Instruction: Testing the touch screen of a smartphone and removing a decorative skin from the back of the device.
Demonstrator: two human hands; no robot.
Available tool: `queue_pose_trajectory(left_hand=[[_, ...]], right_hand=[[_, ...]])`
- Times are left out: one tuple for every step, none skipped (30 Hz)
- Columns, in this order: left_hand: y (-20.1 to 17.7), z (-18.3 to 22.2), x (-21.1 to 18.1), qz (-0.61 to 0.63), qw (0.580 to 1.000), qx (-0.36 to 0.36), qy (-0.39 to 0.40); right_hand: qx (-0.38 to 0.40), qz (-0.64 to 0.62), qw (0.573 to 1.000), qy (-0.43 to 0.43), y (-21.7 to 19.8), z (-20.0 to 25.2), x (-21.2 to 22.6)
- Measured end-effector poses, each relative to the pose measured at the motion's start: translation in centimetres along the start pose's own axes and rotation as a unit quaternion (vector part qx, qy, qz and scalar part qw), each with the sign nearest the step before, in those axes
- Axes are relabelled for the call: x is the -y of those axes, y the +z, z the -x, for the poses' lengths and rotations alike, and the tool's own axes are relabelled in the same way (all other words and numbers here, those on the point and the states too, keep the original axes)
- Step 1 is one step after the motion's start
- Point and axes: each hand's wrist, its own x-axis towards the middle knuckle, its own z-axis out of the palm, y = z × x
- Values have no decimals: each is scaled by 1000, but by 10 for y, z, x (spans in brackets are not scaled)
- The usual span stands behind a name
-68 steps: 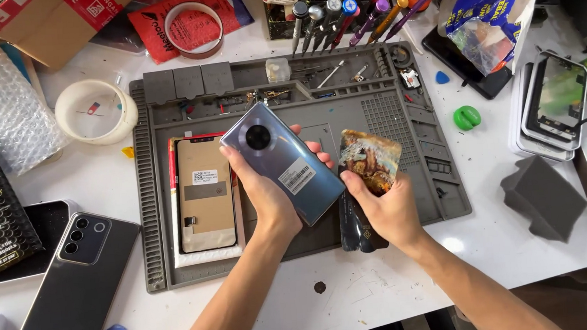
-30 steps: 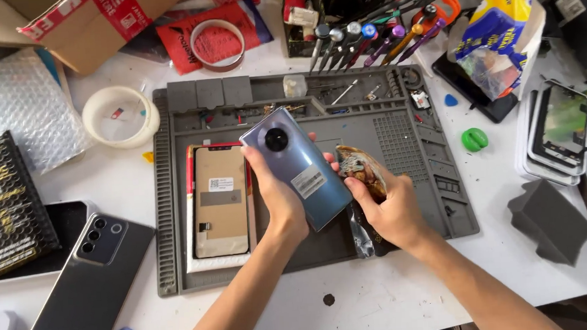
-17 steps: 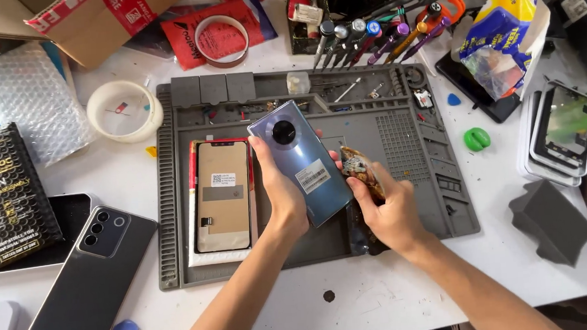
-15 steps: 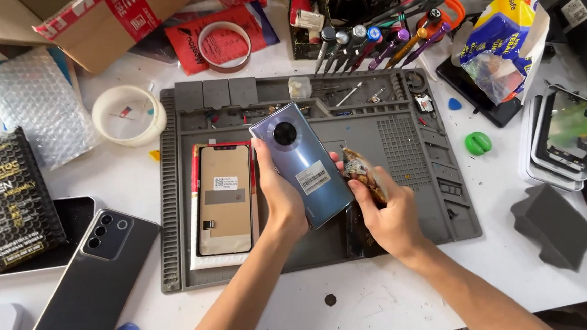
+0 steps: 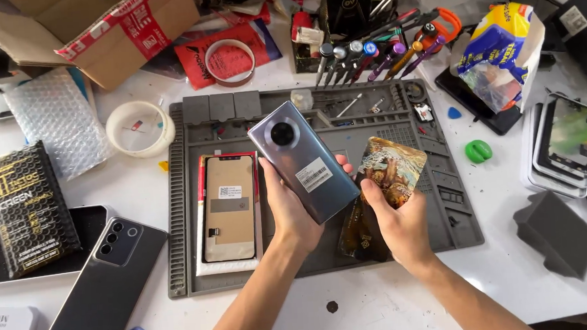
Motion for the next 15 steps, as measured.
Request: queue_pose_trajectory(left_hand=[[2, 1, -1, 1, 1000, -1, 8], [4, 2, 2, 0, 1000, 0, 11], [5, 2, 5, 14, 1000, -8, 25], [6, 3, 9, 28, 999, -17, 36], [1, 1, 15, 28, 999, -16, 37], [-4, -2, 21, 78, 996, 22, 47], [-9, -5, 27, 128, 988, 59, 57], [-9, -3, 25, 130, 988, 59, 58], [-9, -1, 23, 105, 990, 73, 57], [-8, 1, 21, 79, 991, 89, 55], [-8, 2, 18, 79, 991, 88, 56], [-7, 3, 17, 58, 995, 72, 42], [-7, 4, 16, 36, 997, 56, 28], [-7, 0, 18, 36, 997, 55, 27], [-7, -5, 20, 41, 997, 57, 38]], right_hand=[[-2, -25, 999, 36, 2, 1, 1], [-1, -27, 999, 34, 5, 5, -1], [-28, -17, 999, 35, 9, 8, -3], [-55, -6, 998, 38, 11, 12, -5], [-56, -6, 998, 37, 11, 14, -14], [-73, -29, 994, 70, 9, 15, -23], [-91, -51, 989, 102, 8, 16, -32], [-89, -50, 989, 102, 8, 16, -30], [-85, -72, 987, 113, 8, 15, -28], [-82, -95, 984, 124, 8, 14, -26], [-81, -95, 985, 124, 7, 12, -24], [-71, -102, 982, 140, 5, 11, -22], [-61, -109, 980, 156, 3, 9, -20], [-61, -108, 980, 157, 4, 9, -16], [-39, -102, 983, 150, 4, 8, -13]])
